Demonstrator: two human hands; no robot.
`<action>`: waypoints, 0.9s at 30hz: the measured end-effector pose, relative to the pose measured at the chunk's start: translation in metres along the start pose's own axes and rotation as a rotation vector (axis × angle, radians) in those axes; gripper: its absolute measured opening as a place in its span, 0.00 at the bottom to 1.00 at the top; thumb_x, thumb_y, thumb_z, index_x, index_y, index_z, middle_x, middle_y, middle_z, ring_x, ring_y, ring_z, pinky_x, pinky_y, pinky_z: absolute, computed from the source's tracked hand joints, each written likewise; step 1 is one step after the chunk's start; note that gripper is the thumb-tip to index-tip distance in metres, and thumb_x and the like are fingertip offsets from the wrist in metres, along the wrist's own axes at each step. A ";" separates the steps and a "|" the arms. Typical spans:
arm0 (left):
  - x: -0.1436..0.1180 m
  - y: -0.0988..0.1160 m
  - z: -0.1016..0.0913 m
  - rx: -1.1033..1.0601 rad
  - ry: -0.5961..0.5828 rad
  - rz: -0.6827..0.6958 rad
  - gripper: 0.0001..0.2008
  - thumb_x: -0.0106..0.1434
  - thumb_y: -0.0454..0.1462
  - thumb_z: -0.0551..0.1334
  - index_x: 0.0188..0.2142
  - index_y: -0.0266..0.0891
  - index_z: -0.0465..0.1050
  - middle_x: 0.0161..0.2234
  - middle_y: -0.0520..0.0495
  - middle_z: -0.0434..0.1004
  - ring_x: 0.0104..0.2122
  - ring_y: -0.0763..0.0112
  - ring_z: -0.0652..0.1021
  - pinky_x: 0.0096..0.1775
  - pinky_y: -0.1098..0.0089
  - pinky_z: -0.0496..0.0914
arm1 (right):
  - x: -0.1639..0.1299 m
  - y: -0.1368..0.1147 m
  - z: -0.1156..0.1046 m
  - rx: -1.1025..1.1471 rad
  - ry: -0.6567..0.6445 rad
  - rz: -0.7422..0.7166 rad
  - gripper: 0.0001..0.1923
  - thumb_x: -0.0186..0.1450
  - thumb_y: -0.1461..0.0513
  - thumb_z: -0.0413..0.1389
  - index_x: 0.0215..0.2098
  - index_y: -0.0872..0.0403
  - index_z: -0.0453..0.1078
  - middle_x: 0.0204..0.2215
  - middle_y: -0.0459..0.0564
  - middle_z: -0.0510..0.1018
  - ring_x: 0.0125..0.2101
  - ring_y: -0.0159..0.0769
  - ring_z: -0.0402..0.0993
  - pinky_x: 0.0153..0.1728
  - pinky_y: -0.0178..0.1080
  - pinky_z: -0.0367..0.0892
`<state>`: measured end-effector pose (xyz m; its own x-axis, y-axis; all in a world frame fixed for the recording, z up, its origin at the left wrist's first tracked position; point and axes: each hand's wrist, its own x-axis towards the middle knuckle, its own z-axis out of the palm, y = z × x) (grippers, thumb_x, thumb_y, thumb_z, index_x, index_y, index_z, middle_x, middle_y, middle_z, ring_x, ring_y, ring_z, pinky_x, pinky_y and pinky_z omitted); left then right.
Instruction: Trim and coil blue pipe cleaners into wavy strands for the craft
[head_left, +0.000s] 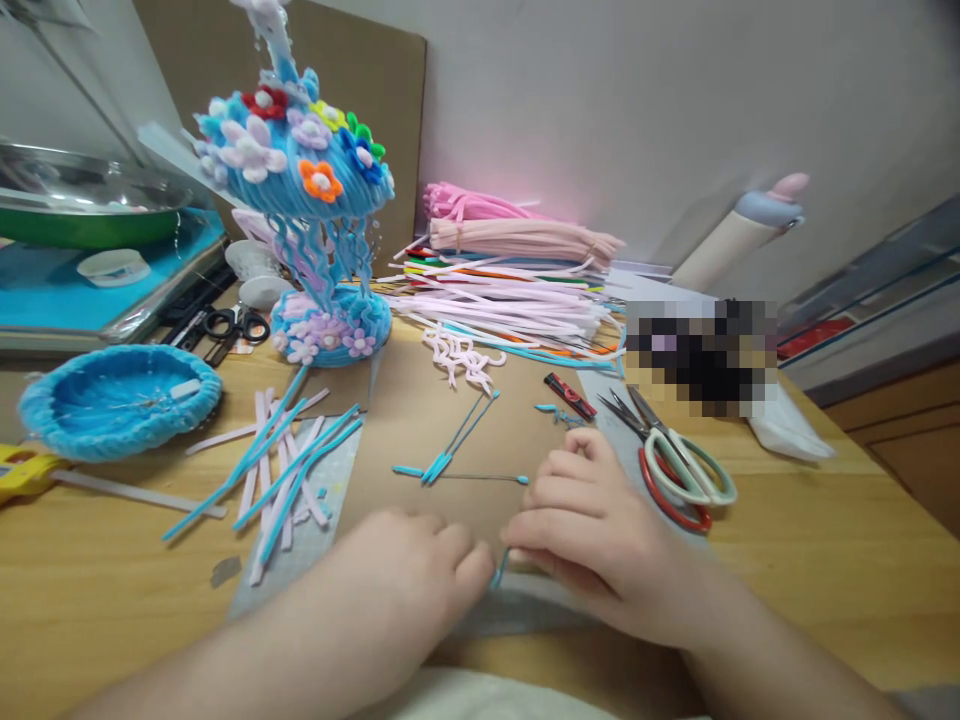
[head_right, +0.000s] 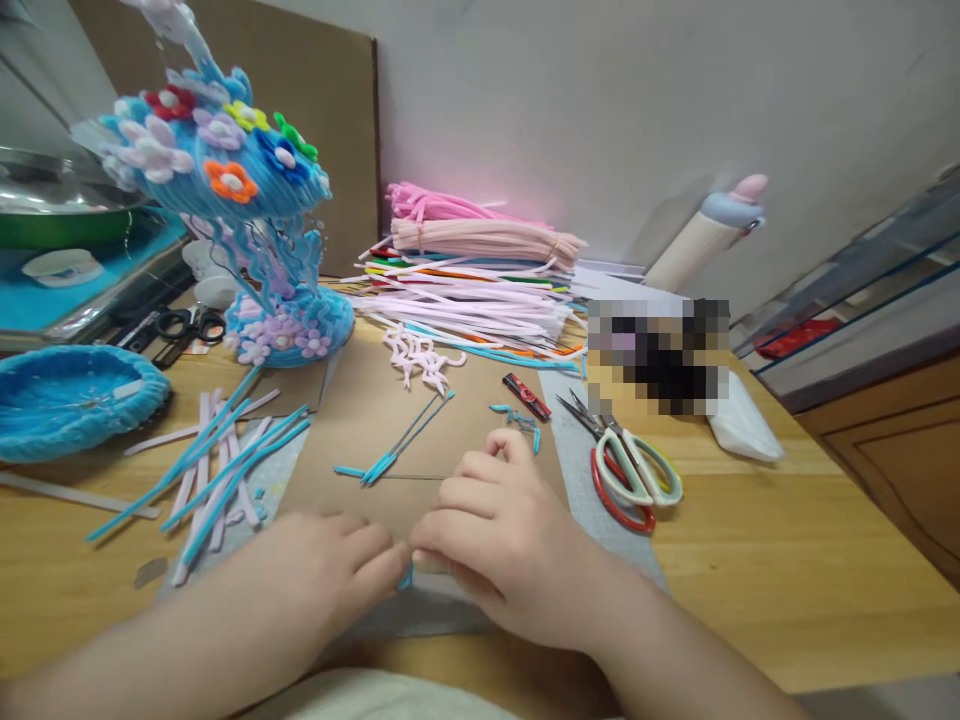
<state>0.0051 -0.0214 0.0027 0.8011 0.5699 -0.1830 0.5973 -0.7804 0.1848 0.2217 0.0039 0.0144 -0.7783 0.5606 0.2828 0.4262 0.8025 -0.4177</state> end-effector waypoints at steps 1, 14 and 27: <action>0.000 0.002 0.000 -0.022 -0.003 0.033 0.12 0.55 0.26 0.54 0.37 0.42 0.63 0.31 0.51 0.73 0.26 0.64 0.72 0.24 0.67 0.56 | 0.000 0.003 0.000 0.031 -0.010 0.004 0.04 0.66 0.64 0.53 0.35 0.53 0.70 0.27 0.45 0.72 0.31 0.32 0.63 0.43 0.45 0.49; -0.005 -0.007 -0.008 -0.687 0.189 -0.159 0.13 0.70 0.40 0.44 0.34 0.41 0.64 0.30 0.52 0.71 0.30 0.72 0.70 0.32 0.73 0.60 | 0.003 0.018 0.008 0.109 0.018 0.107 0.11 0.67 0.65 0.50 0.28 0.53 0.70 0.22 0.43 0.71 0.28 0.31 0.64 0.41 0.42 0.53; 0.005 -0.009 0.004 -0.336 0.102 -0.456 0.14 0.69 0.40 0.43 0.31 0.41 0.62 0.27 0.49 0.71 0.27 0.65 0.73 0.28 0.69 0.56 | -0.003 -0.002 0.028 -0.236 0.036 0.028 0.11 0.66 0.66 0.48 0.26 0.55 0.68 0.20 0.45 0.70 0.22 0.32 0.61 0.25 0.37 0.51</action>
<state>0.0037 -0.0124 -0.0036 0.4490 0.8647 -0.2252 0.8491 -0.3344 0.4090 0.2102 -0.0050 -0.0093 -0.7496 0.5870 0.3059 0.5466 0.8096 -0.2140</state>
